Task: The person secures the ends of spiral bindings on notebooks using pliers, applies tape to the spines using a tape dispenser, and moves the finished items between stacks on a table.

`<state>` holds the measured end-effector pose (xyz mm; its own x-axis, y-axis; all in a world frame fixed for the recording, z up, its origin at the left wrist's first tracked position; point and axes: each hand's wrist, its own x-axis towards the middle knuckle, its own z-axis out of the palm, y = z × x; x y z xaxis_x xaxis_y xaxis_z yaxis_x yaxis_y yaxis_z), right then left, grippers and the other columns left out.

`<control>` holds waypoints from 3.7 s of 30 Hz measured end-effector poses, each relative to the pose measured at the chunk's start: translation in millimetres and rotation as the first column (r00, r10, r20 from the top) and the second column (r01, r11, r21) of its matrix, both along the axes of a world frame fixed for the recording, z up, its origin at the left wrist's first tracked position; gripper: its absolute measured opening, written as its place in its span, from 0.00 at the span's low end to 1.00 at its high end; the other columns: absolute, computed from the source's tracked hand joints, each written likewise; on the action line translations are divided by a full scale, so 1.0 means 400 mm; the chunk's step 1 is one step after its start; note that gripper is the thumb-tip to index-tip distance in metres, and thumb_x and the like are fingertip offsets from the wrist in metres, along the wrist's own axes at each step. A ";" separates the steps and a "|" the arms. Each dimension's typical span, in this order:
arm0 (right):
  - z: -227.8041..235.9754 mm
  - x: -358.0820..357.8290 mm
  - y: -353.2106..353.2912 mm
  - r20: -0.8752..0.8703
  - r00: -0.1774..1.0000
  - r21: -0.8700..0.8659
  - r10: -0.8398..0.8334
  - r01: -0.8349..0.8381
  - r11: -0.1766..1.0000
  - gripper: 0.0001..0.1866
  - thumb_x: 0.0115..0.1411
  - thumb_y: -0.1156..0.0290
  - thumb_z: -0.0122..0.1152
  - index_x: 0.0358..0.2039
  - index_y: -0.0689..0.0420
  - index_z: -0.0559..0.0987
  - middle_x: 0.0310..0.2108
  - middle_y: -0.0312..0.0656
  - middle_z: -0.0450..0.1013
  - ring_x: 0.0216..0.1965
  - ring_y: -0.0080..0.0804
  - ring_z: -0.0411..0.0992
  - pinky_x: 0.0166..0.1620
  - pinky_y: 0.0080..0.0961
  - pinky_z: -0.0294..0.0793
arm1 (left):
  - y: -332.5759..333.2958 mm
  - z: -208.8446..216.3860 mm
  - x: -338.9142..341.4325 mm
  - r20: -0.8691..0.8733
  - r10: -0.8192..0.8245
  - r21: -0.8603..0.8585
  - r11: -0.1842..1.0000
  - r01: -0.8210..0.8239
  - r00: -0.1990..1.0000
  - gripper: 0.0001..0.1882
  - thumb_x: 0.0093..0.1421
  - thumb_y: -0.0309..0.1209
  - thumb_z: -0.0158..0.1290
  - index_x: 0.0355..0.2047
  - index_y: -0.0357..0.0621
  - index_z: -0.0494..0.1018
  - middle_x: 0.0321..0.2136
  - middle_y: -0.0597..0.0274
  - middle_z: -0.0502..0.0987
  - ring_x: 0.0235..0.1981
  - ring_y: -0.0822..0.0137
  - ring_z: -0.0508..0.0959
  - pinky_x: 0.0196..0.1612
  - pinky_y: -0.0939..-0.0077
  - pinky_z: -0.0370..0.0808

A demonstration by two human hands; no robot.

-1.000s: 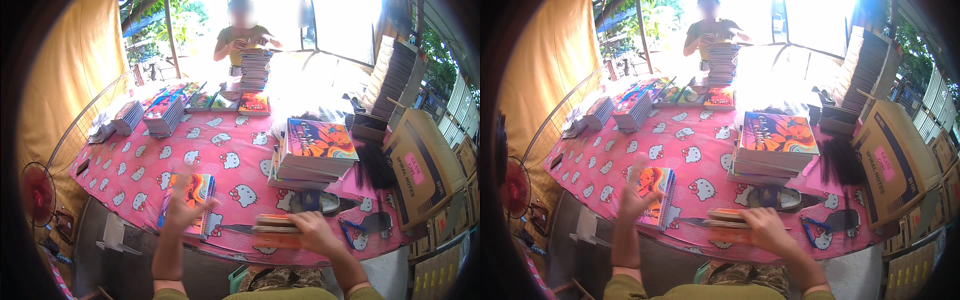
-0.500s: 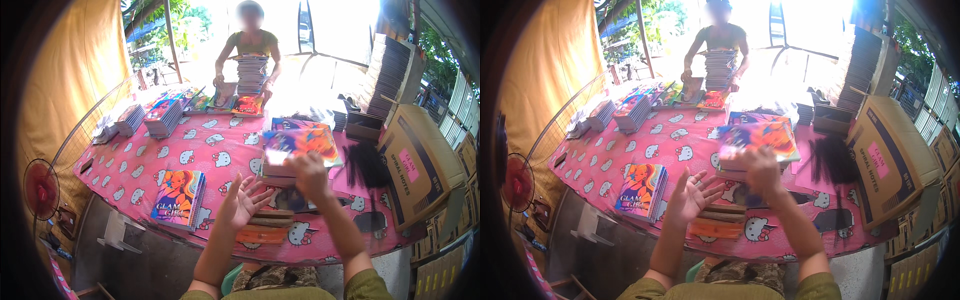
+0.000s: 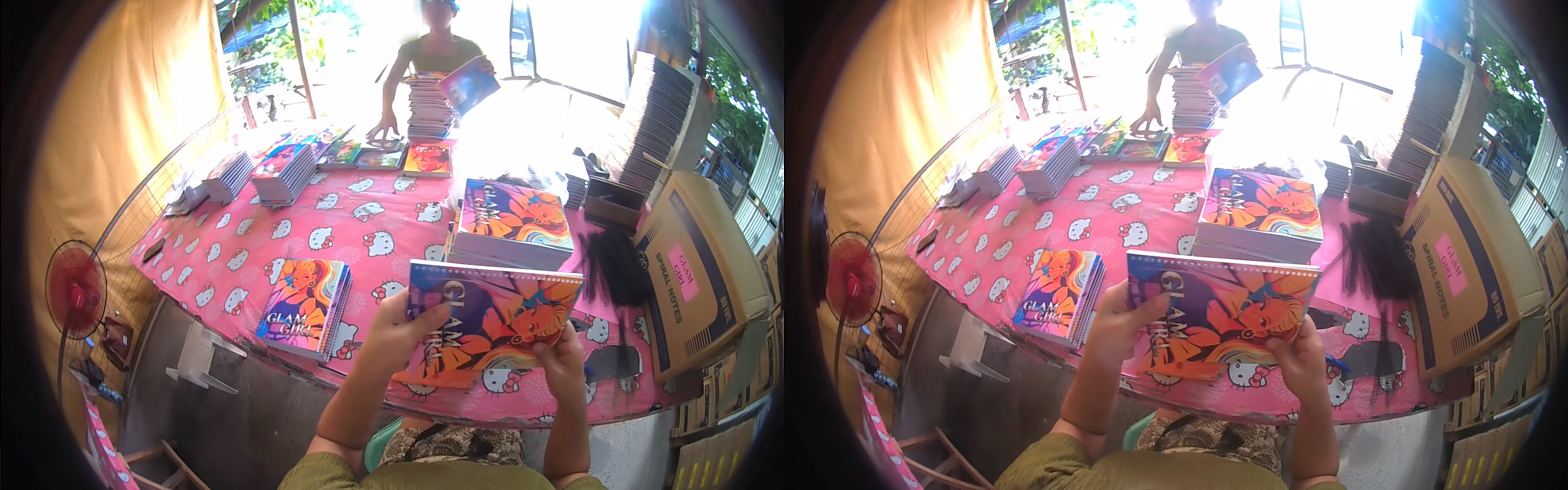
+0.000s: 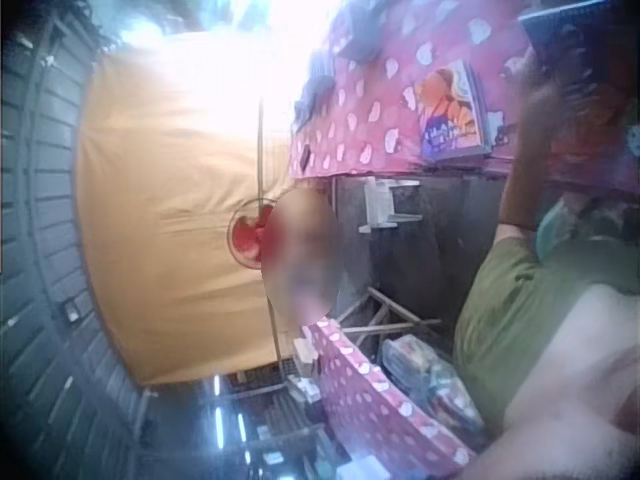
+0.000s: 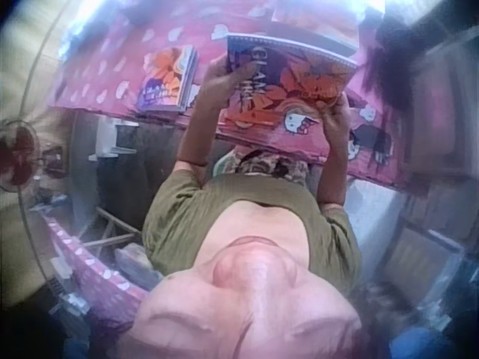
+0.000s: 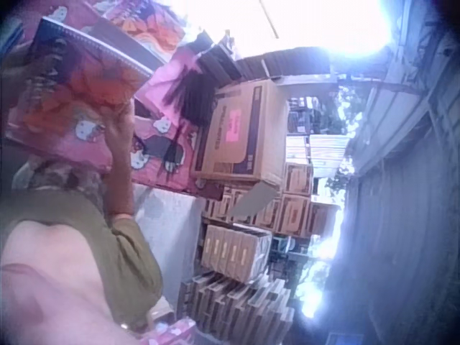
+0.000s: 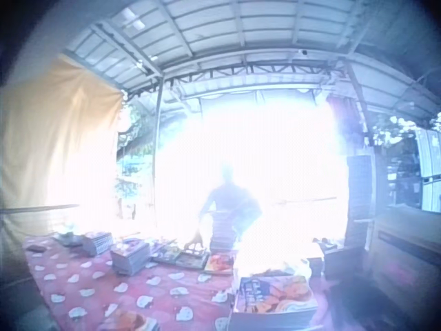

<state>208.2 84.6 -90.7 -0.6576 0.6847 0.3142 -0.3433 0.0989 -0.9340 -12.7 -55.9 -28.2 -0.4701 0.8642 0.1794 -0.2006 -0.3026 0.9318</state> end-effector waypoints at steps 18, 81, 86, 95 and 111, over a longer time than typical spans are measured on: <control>0.040 0.004 -0.013 0.225 0.974 0.008 0.038 -0.040 0.999 0.14 0.57 0.80 0.61 0.44 0.64 0.72 0.31 0.36 0.75 0.28 0.16 0.72 0.29 0.17 0.72 | -0.021 0.006 -0.045 0.119 0.069 0.010 0.997 -0.071 0.990 0.11 0.58 0.25 0.58 0.41 0.34 0.74 0.35 0.60 0.80 0.34 0.72 0.78 0.38 0.76 0.76; 0.107 0.037 0.033 0.374 0.926 0.688 -0.052 -0.239 0.685 0.12 0.48 0.77 0.67 0.36 0.56 0.83 0.30 0.42 0.75 0.28 0.34 0.76 0.30 0.26 0.75 | 0.004 -0.184 0.162 -0.905 0.400 0.380 0.913 -0.148 0.147 0.11 0.48 0.29 0.64 0.34 0.50 0.80 0.35 0.65 0.79 0.38 0.65 0.77 0.56 0.64 0.57; 0.116 0.025 0.031 0.343 0.939 0.703 -0.035 -0.231 0.673 0.08 0.48 0.78 0.66 0.31 0.57 0.82 0.30 0.41 0.74 0.30 0.39 0.75 0.32 0.31 0.73 | 0.011 -0.174 0.161 -0.899 0.404 0.381 0.912 -0.154 0.167 0.12 0.47 0.30 0.65 0.34 0.49 0.80 0.33 0.67 0.79 0.36 0.67 0.78 0.55 0.66 0.58; 0.119 0.037 0.010 0.449 0.877 0.693 -0.173 -0.220 0.687 0.10 0.49 0.80 0.65 0.35 0.59 0.80 0.30 0.43 0.74 0.31 0.39 0.73 0.33 0.31 0.72 | 0.050 -0.125 0.164 -0.876 0.398 0.330 0.906 -0.264 0.272 0.12 0.50 0.32 0.65 0.35 0.45 0.79 0.29 0.67 0.80 0.30 0.69 0.77 0.49 0.67 0.62; 0.107 -0.007 -0.013 0.341 0.855 0.835 -0.392 -0.084 0.543 0.09 0.50 0.74 0.66 0.31 0.58 0.76 0.28 0.42 0.70 0.27 0.40 0.73 0.28 0.32 0.71 | 0.061 -0.108 0.156 -0.903 0.302 0.203 0.927 -0.315 0.305 0.10 0.48 0.37 0.64 0.29 0.49 0.79 0.27 0.70 0.78 0.33 0.68 0.74 0.52 0.59 0.56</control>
